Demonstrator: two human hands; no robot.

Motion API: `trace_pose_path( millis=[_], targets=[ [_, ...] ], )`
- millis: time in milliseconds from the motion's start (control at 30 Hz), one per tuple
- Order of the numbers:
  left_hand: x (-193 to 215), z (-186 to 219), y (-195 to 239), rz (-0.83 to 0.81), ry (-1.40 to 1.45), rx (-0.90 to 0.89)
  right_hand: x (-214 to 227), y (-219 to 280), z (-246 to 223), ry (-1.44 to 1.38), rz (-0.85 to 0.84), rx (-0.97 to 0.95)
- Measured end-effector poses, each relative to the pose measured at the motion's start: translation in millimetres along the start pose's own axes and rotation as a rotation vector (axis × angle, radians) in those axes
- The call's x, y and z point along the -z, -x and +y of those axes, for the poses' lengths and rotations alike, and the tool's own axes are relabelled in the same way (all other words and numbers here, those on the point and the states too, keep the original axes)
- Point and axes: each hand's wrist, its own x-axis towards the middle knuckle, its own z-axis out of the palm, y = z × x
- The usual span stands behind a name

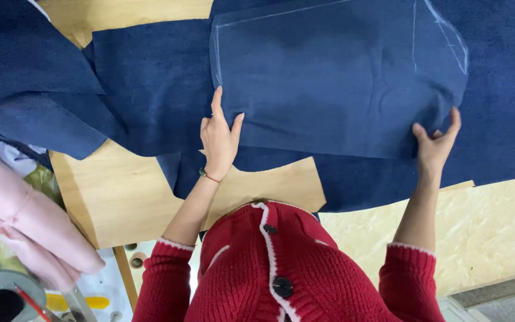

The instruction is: Measuring, marking, and cutting out fabric pattern pieces using a ruler, chalk, and scissors

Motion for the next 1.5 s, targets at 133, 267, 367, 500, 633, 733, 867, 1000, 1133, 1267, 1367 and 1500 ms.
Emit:
trace_pose_path(
  millis=[133,267,367,500,633,733,867,1000,1133,1267,1367,1500],
  targets=[
    [-0.4,0.0,-4.8,0.031,0.010,-0.071,5.6,17.8,-18.2,0.030,0.029,-0.060],
    [-0.6,-3.6,-5.2,0.021,-0.028,-0.054,10.0,15.6,-11.8,0.077,0.054,-0.065],
    [8.2,5.5,-9.2,-0.060,0.021,0.044,2.8,12.5,-0.5,0.040,0.039,-0.111],
    [26.1,12.6,-12.8,-0.144,0.163,0.135,15.0,13.9,-16.4,-0.027,0.026,-0.095],
    [17.6,6.7,-11.2,-0.092,0.104,0.061,22.4,12.5,-15.4,-0.073,0.030,-0.071],
    [9.2,1.3,-8.4,-0.046,-0.013,-0.005,12.8,13.5,-0.6,-0.010,0.022,-0.036],
    [9.0,1.0,-7.9,-0.034,-0.092,-0.045,2.4,12.1,15.4,-0.009,0.019,-0.104],
    [15.6,5.5,-10.7,-0.012,-0.192,-0.098,9.1,-10.8,30.6,-0.055,0.119,-0.202],
    [16.5,1.3,-29.7,0.091,-0.034,-0.074,16.5,-63.4,51.1,-0.220,0.257,-0.309],
    [8.9,0.7,-56.2,0.115,0.081,-0.034,18.0,-112.4,24.1,-0.260,0.320,-0.558],
    [-1.0,-1.9,-68.9,0.081,0.173,0.008,26.7,-164.3,84.8,-0.116,0.165,-0.482],
    [3.4,7.0,-76.7,0.073,0.217,0.099,23.8,-162.4,33.4,0.102,-0.027,-0.568]
  ],
)
